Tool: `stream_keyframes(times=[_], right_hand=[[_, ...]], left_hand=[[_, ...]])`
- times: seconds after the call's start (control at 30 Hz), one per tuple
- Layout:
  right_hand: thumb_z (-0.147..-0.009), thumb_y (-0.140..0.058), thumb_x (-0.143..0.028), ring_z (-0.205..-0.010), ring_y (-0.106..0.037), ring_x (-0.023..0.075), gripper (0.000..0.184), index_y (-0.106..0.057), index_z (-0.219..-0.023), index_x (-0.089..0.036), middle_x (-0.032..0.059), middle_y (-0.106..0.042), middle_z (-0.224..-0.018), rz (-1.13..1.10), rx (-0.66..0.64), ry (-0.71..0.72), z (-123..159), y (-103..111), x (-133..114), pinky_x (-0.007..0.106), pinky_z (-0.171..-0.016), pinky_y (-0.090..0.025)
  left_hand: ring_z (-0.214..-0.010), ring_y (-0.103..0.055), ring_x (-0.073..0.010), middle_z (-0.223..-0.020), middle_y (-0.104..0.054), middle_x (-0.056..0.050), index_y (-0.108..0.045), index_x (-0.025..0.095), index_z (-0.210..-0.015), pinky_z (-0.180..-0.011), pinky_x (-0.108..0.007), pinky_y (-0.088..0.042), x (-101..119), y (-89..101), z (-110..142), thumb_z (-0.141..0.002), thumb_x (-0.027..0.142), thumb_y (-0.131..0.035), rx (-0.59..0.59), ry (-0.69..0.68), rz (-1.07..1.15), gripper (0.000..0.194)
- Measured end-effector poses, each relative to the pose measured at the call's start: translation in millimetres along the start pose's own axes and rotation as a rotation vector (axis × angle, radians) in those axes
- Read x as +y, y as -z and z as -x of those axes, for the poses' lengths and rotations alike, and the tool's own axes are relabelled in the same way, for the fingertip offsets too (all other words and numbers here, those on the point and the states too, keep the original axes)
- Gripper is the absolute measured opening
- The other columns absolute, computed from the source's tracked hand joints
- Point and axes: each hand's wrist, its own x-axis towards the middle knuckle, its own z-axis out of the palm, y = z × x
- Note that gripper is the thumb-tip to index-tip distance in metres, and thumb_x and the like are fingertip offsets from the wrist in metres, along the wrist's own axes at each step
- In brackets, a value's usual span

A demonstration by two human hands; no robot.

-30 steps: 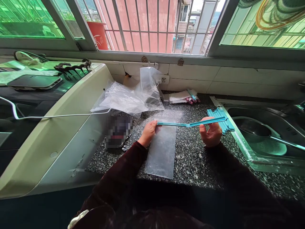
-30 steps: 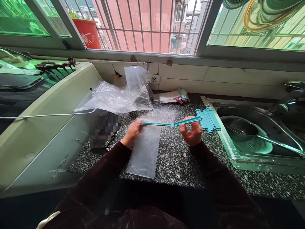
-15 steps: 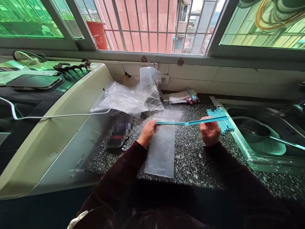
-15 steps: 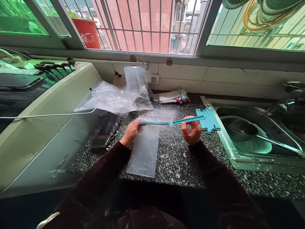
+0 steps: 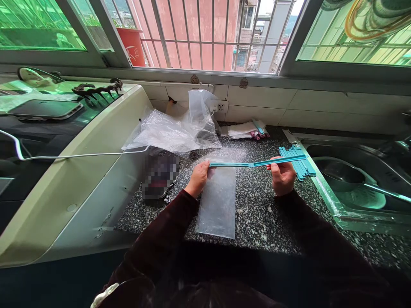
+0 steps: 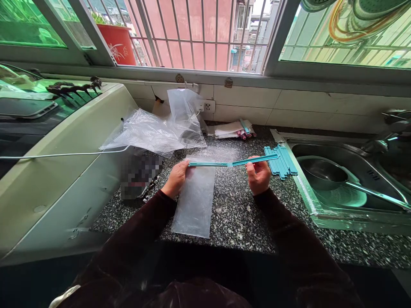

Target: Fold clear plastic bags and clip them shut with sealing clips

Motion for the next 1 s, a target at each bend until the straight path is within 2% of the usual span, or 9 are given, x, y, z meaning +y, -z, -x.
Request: stream_keyframes(times=[0.53, 1.0], right_hand=[[-0.07, -0.06, -0.034, -0.051, -0.053, 0.0092, 0.015, -0.055, -0.076, -0.02, -0.0034, -0.056, -0.062, -0.168, 0.057, -0.191, 1.4, -6.4, 6.1, 0.022, -0.046, -0.046], [-0.064, -0.06, -0.035, -0.048, -0.052, 0.0085, 0.02, -0.054, -0.075, -0.019, -0.0049, -0.055, -0.055, -0.267, 0.106, -0.355, 2.8, -10.8, 8.6, 0.021, -0.044, -0.044]], left_hand=[[-0.042, -0.037, -0.0054, -0.049, -0.043, 0.004, -0.052, 0.013, -0.059, -0.04, -0.018, -0.027, 3.3, -0.8, 2.8, -0.074, 0.04, -0.061, 0.01, 0.01, 0.001, 0.032], [-0.044, -0.039, -0.0048, -0.054, -0.049, 0.003, -0.054, 0.012, -0.062, -0.041, -0.017, -0.032, 4.9, -1.4, 3.3, -0.072, 0.038, -0.063, 0.027, 0.024, 0.037, 0.029]])
